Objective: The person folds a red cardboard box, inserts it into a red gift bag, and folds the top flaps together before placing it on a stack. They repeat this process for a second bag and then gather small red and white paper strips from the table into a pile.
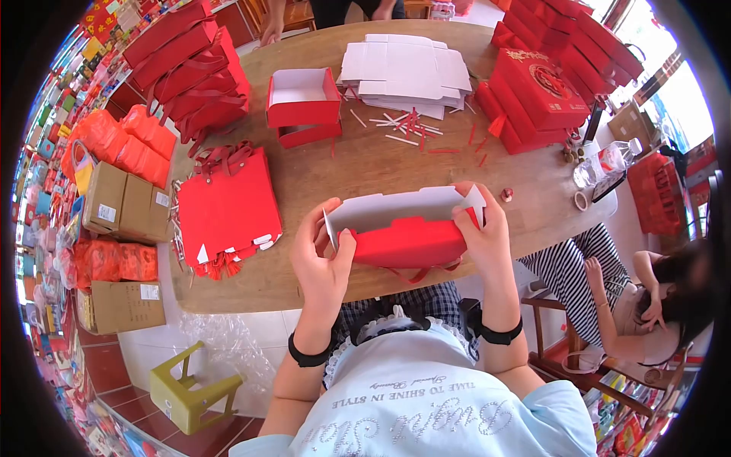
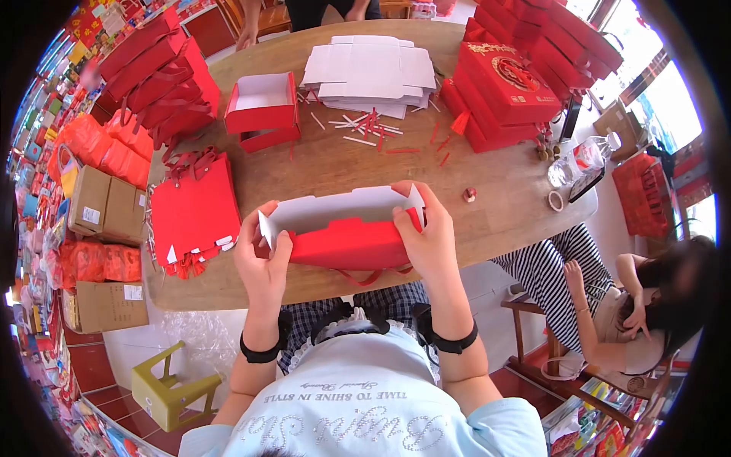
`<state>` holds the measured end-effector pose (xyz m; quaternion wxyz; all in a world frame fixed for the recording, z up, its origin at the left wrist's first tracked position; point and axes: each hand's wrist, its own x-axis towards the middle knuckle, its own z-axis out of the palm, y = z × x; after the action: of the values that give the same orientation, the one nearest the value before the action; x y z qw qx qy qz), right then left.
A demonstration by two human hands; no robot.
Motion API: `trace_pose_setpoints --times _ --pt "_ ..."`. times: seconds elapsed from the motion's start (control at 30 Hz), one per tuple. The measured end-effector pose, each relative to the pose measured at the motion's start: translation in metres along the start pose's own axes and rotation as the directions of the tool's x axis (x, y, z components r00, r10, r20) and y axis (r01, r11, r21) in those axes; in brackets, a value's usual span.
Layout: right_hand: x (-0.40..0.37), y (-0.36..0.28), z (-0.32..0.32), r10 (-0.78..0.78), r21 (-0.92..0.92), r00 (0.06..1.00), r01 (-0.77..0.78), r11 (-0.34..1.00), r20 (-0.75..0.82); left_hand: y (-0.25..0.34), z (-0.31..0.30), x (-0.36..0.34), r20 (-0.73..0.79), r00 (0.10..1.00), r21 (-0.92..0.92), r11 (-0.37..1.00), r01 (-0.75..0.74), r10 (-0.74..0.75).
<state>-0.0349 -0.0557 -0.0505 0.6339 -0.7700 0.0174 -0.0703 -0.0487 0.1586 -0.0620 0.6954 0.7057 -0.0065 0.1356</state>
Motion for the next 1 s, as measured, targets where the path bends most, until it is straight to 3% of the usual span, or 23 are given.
trace_pose_setpoints --times 0.17,0.23,0.27,0.33,0.37,0.43,0.47,0.53,0.57,0.63,0.73,0.8,0.87,0.9,0.93,0.97,1.0 --pt "-0.001 -0.001 0.003 -0.053 -0.058 0.996 0.049 0.997 -0.07 -0.004 -0.001 -0.002 -0.031 0.996 0.053 0.995 -0.087 0.089" --pt "0.002 0.005 0.0 0.025 0.127 0.999 -0.02 0.992 -0.032 -0.005 -0.004 -0.001 0.002 0.994 0.128 0.986 -0.108 0.109" --pt "0.002 0.005 -0.001 0.022 0.123 0.999 -0.017 0.992 -0.037 -0.005 -0.004 -0.001 0.005 0.994 0.122 0.986 -0.111 0.111" --pt "0.003 0.004 -0.003 0.133 0.366 0.99 -0.138 0.92 0.04 -0.005 -0.004 -0.001 0.013 0.992 0.114 0.985 -0.128 0.127" --pt "0.002 0.003 -0.003 0.133 0.365 0.99 -0.138 0.921 0.037 -0.005 -0.003 -0.001 0.016 0.992 0.112 0.985 -0.128 0.127" --pt "0.001 0.001 -0.001 0.01 0.042 0.999 -0.008 0.999 -0.051 -0.003 0.001 -0.002 -0.07 0.99 0.065 0.991 -0.119 0.123" --pt "0.0 -0.003 0.003 0.008 0.042 0.999 -0.006 0.999 -0.051 0.0 0.004 -0.002 -0.07 0.99 0.064 0.991 -0.121 0.125" --pt "-0.007 -0.011 0.014 -0.036 0.148 0.96 0.08 0.986 -0.278 0.005 0.008 -0.005 -0.161 0.979 0.009 0.992 -0.124 0.123" --pt "-0.012 -0.006 0.014 -0.034 0.15 0.959 0.079 0.986 -0.28 0.005 0.006 -0.007 -0.159 0.98 0.011 0.992 -0.123 0.123" --pt "-0.015 0.01 0.014 -0.21 0.007 0.921 0.224 0.974 -0.327 0.002 0.002 -0.006 -0.049 0.956 0.209 0.939 -0.274 0.29" --pt "-0.016 0.02 0.013 -0.291 0.08 0.901 0.332 0.94 -0.322 -0.016 -0.003 -0.005 -0.059 0.935 0.12 0.932 -0.341 0.349" --pt "-0.012 0.024 0.008 -0.248 0.187 0.932 0.302 0.935 -0.264 -0.012 -0.006 -0.001 -0.063 0.928 0.037 0.93 -0.366 0.367" --pt "-0.009 0.023 0.002 -0.209 0.292 0.957 0.262 0.92 -0.2 -0.003 -0.01 0.001 0.103 0.968 0.28 0.927 -0.248 0.227" --pt "-0.007 0.018 -0.002 -0.101 0.368 0.99 0.13 0.921 -0.096 -0.004 -0.009 0.002 0.103 0.968 0.281 0.927 -0.25 0.23" --pt "-0.006 0.012 -0.005 0.002 0.427 1.0 -0.009 0.904 0.017 -0.006 -0.008 0.003 0.08 0.988 0.149 0.978 -0.146 0.136" --pt "-0.004 0.003 -0.005 0.004 0.428 1.0 -0.01 0.904 0.017 -0.008 -0.007 0.002 0.072 0.997 0.013 0.999 -0.035 0.034" --pt "-0.004 -0.007 -0.004 0.008 0.369 1.0 -0.009 0.929 0.005 -0.005 -0.006 0.0 0.075 0.997 0.016 0.999 -0.03 0.028"
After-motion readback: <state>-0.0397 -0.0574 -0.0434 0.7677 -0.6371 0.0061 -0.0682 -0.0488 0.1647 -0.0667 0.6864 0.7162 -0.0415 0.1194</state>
